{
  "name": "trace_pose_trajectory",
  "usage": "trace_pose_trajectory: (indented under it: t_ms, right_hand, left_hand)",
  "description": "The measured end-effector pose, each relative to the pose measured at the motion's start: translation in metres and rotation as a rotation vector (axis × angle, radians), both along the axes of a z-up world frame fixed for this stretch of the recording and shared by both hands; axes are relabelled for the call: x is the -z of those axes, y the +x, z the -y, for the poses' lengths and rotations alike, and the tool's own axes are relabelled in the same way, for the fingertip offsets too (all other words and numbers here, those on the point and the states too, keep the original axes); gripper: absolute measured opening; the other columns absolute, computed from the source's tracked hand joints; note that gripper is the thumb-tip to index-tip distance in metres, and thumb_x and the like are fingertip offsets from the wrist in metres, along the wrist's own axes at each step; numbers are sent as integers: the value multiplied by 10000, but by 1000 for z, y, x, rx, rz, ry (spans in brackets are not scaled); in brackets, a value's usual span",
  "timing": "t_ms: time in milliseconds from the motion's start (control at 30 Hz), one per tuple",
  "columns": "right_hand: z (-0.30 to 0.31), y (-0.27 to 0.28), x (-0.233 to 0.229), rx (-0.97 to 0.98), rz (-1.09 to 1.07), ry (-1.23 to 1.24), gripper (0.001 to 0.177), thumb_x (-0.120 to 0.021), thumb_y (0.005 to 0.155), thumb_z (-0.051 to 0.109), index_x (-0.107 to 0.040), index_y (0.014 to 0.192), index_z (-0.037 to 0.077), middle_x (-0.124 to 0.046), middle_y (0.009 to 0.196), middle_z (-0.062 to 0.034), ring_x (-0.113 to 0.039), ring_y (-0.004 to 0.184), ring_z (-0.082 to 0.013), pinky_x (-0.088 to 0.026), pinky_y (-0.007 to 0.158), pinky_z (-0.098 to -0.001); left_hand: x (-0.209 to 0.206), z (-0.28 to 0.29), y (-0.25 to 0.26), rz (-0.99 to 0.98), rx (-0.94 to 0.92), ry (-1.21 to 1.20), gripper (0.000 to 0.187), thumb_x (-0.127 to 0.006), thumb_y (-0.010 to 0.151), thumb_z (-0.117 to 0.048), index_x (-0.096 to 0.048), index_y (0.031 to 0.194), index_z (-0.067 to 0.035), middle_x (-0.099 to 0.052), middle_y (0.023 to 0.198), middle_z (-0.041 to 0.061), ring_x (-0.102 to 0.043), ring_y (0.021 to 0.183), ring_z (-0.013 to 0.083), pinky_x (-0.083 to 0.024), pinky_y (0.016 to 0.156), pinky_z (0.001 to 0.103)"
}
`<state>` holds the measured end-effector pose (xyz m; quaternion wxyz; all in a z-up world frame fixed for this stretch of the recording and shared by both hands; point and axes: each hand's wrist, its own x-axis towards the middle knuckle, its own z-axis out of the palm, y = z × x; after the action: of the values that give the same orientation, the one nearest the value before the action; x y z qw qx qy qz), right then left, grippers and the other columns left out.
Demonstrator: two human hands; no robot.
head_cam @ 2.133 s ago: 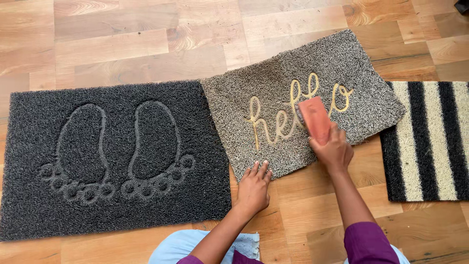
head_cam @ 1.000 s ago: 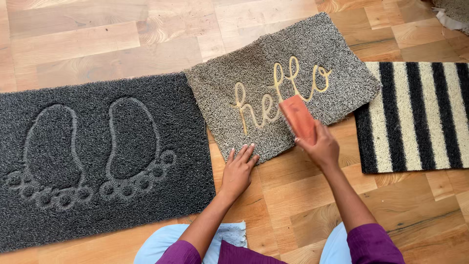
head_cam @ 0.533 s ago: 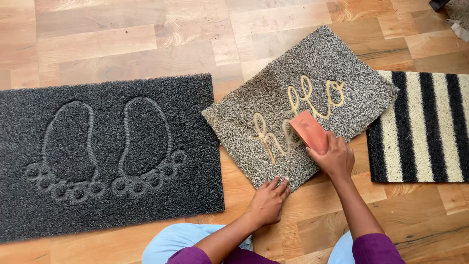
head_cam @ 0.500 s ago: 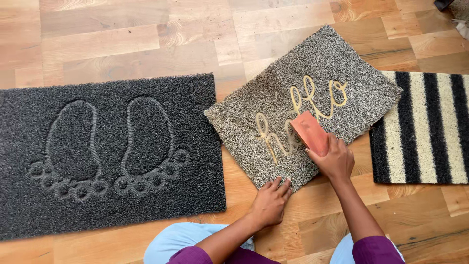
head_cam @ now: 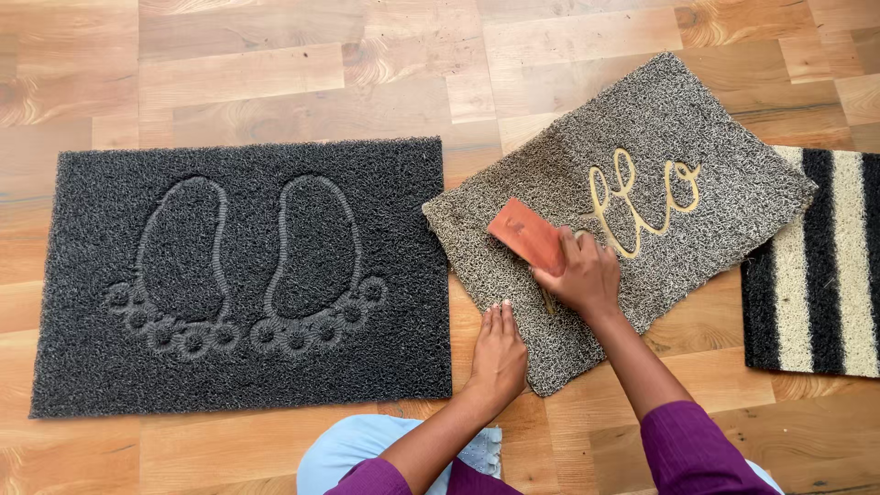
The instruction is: The person sits on a wooden floor and scrubs several doormats with a red scrubbing block. They clean a dark mat with footprints, a striped mat, and a mat with the word 'hello' by scrubbing the surfaces and moving the mats to access different areas.
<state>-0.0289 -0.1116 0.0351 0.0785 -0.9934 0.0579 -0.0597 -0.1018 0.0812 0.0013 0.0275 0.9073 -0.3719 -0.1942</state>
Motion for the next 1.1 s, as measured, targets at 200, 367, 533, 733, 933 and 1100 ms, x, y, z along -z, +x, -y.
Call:
trace_pose_trajectory:
  t_ms: [200, 367, 533, 733, 933, 1100]
  right_hand:
    - [-36, 10, 11, 147, -40, 43, 808, -767, 729, 654, -616, 1283, 85, -647, 977, -155, -656, 757, -307, -503, 674, -455]
    - [-52, -19, 14, 57, -100, 181, 832, -770, 727, 657, -608, 1314, 91, -674, 983, -156, -680, 789, -317, -523, 733, -470]
    - [-31, 24, 9, 64, 3, 26, 858, -798, 685, 625, -615, 1340, 102, -678, 973, -168, -681, 792, -327, -525, 773, -480]
    - [-47, 35, 1, 162, -36, 65, 845, -789, 718, 624, -611, 1342, 83, -681, 1048, -186, -687, 848, -359, -531, 756, -484]
    - [-74, -33, 9, 33, -34, 165, 907, -756, 695, 640, -572, 1345, 34, -686, 1079, -207, -705, 872, -362, -552, 739, -481]
    - [-23, 38, 10, 204, -302, 31, 774, -653, 814, 673, -585, 1341, 109, -682, 998, -149, -697, 817, -278, -528, 717, -429]
  left_hand:
    - [-11, 1, 5, 26, 51, 26, 594, -684, 797, -227, -639, 1236, 171, -275, 1541, 435, -329, 1415, 538, -195, 1185, 551]
    - [-2, 6, -1, -21, 39, 13, 431, -637, 863, -211, -728, 1167, 81, -322, 1513, 454, -343, 1420, 582, -211, 1200, 603]
    - [12, 9, -7, 84, 19, -14, 359, -579, 901, -168, -764, 1115, 53, -309, 1539, 464, -391, 1388, 584, -248, 1174, 601]
    - [38, 15, -13, 112, 27, 12, 368, -564, 910, -176, -762, 1120, 52, -313, 1526, 457, -388, 1382, 591, -255, 1154, 624]
    - [61, 27, -19, 199, -69, -199, 465, -555, 888, -200, -763, 1237, 25, -440, 1468, 375, -421, 1361, 539, -252, 1183, 667]
    - [7, 16, -2, -7, 127, 137, 332, -564, 962, -211, -807, 1054, -4, -278, 1565, 438, -340, 1424, 597, -251, 1168, 628]
